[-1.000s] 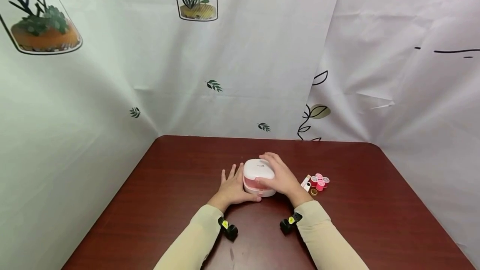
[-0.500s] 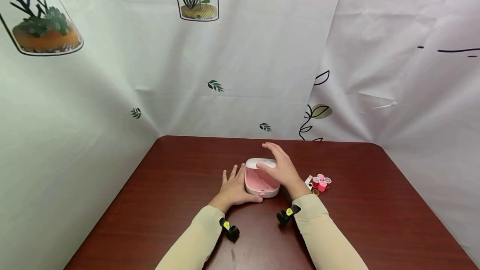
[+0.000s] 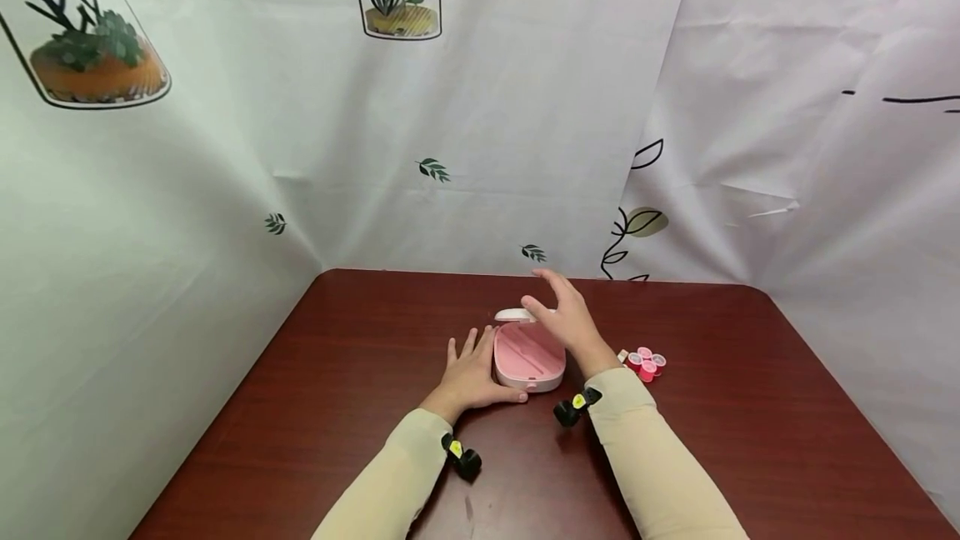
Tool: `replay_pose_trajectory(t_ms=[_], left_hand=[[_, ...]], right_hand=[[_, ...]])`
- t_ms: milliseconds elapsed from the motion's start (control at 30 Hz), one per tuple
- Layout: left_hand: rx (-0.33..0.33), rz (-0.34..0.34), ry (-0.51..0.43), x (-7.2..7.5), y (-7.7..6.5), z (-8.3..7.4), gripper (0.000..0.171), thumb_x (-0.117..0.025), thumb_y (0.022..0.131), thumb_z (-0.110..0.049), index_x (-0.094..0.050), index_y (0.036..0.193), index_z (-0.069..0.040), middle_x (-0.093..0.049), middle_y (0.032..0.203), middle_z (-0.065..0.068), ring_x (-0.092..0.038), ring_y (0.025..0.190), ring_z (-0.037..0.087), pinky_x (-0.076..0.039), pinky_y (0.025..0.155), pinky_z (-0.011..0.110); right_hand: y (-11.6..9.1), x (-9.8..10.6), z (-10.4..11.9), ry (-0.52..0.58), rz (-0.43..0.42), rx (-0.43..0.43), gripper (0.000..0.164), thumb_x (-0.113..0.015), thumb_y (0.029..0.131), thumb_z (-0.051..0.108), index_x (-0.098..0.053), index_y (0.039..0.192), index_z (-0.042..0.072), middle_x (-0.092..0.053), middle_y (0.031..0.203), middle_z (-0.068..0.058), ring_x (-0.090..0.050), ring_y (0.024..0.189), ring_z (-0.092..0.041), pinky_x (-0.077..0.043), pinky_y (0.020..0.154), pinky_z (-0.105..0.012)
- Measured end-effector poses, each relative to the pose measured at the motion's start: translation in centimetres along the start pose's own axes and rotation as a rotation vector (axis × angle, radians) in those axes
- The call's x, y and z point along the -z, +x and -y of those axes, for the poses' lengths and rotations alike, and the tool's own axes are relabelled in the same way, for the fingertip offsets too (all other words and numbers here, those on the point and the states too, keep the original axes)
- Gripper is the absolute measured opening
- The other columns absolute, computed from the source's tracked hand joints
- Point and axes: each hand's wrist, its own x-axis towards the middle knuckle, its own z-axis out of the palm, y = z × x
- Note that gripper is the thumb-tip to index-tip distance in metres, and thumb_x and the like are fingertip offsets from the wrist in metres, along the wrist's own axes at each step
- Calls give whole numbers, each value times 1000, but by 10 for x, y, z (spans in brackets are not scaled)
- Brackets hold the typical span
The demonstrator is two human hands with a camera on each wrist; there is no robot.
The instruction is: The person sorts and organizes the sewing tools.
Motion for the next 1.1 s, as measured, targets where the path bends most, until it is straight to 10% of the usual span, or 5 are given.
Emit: replay_pose_trajectory(t_ms=[467, 1100], left_hand=[[3, -43, -14, -4, 3, 3, 134, -71, 63, -85, -18, 163, -13, -26, 166, 10, -15, 153, 34, -1, 119, 63], [-37, -67, -40, -1, 1, 2, 129, -73, 61, -84, -23, 162, -22, -27, 165, 7, -19, 152, 35, -2, 118, 65]], right_hand=[[9, 2, 8, 13, 73, -51, 47, -62, 100, 43, -56, 140, 19, -69, 122, -9, -70, 86, -23, -57, 78, -45], [28, 8, 8, -71, 67, -174, 63, -44, 101, 63, -61, 138, 14, -64, 133, -13, -59, 122, -36, -45, 101, -57]])
